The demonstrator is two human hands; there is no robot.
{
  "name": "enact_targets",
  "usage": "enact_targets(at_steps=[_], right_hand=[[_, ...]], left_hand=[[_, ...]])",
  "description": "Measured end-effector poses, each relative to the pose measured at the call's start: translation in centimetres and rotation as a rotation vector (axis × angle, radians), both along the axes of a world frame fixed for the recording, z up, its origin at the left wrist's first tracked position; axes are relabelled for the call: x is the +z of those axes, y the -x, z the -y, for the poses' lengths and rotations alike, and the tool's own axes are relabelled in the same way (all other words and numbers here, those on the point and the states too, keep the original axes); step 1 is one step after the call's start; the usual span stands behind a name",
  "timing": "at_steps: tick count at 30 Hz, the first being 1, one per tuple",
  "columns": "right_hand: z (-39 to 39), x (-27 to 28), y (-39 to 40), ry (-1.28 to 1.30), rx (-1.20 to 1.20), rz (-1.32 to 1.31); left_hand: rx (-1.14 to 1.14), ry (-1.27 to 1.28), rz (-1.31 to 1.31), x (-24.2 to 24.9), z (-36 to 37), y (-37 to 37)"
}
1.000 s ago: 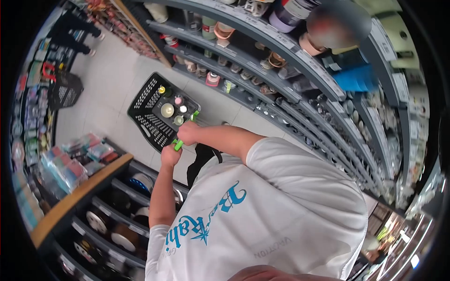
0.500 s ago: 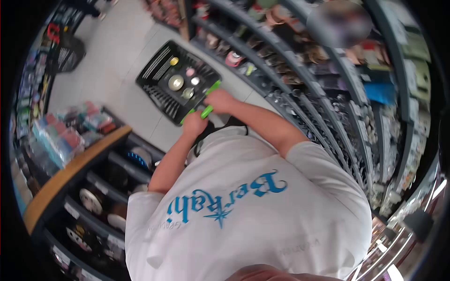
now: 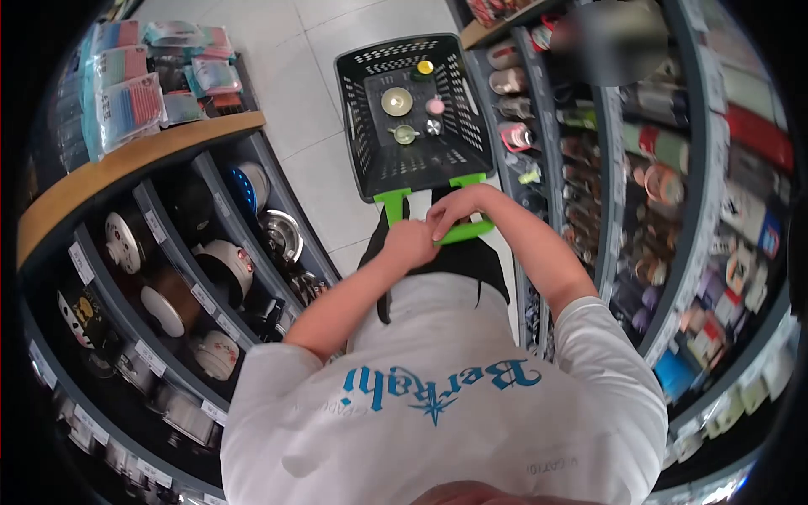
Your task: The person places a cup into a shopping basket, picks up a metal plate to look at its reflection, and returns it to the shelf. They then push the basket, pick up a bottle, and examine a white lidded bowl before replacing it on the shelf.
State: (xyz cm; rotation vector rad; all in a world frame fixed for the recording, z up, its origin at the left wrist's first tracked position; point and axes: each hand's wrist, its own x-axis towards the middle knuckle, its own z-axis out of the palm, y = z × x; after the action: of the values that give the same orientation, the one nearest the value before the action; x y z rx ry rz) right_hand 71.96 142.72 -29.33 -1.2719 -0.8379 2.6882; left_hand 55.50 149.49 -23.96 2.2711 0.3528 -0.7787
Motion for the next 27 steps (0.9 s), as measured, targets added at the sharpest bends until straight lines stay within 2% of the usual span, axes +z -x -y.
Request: enact_targets(at_steps=[1,2,4,6,7,9,10,12,13,18,22,24,27], right_hand=[[-0.4,-1.5,-0.4,0.144,-0.057,-0.185],[-1.0,-3.2,-0.9,0.147,-0.049,-0.203],[-3.1,-6.4,-2.4,0.401,-0.135,-0.313],[-4.3,-10.5,-2.7,0.322,-0.422,0.035],[-4.1,-15.7,-2.9,0.192,-0.539,0.142],[-4.7,-21.9,-2.8,-0.362,-0.444,1.002],[-5.8,-23.0,-3.7,-0.268,-0.396,1.144],[-6.9,-24.9,-4.9,-0.254,-0.313,1.359],[-7.1,-26.4,-5.4,-0.341,-0.237,1.463],[-7.9,-33.8,-6.6,-0.222,-0.134,1.460],[-8.2,-37.2,-6.4,-0.199,-0.181,1.430],[-8.6,-37.7,-6.3,-0.209,-0.173,1.401],[-9.2,-40.9,-6.3,-0.372,-0.133,1.543]], left_hand=[[0.015,0.019,0.016,0.0,0.0,-0.1],[0.023,0.042,0.030,0.1,0.1,0.1],[0.039,0.061,0.035,0.6,0.1,0.0],[0.001,0.073,-0.024,0.5,0.5,0.2],[0.014,0.085,-0.031,0.6,0.6,0.3],[0.022,0.127,-0.059,0.8,0.8,0.5],[0.018,0.156,-0.077,1.0,0.8,0.5],[0.045,0.203,-0.075,1.5,0.6,0.3],[0.045,0.218,-0.097,1.7,0.6,0.3],[0.180,0.314,0.007,1.9,0.4,0.4],[0.117,0.296,0.011,1.9,0.5,0.8],[0.051,0.212,0.058,1.9,0.5,0.9],[0.032,0.244,0.029,2.3,0.5,1.1]])
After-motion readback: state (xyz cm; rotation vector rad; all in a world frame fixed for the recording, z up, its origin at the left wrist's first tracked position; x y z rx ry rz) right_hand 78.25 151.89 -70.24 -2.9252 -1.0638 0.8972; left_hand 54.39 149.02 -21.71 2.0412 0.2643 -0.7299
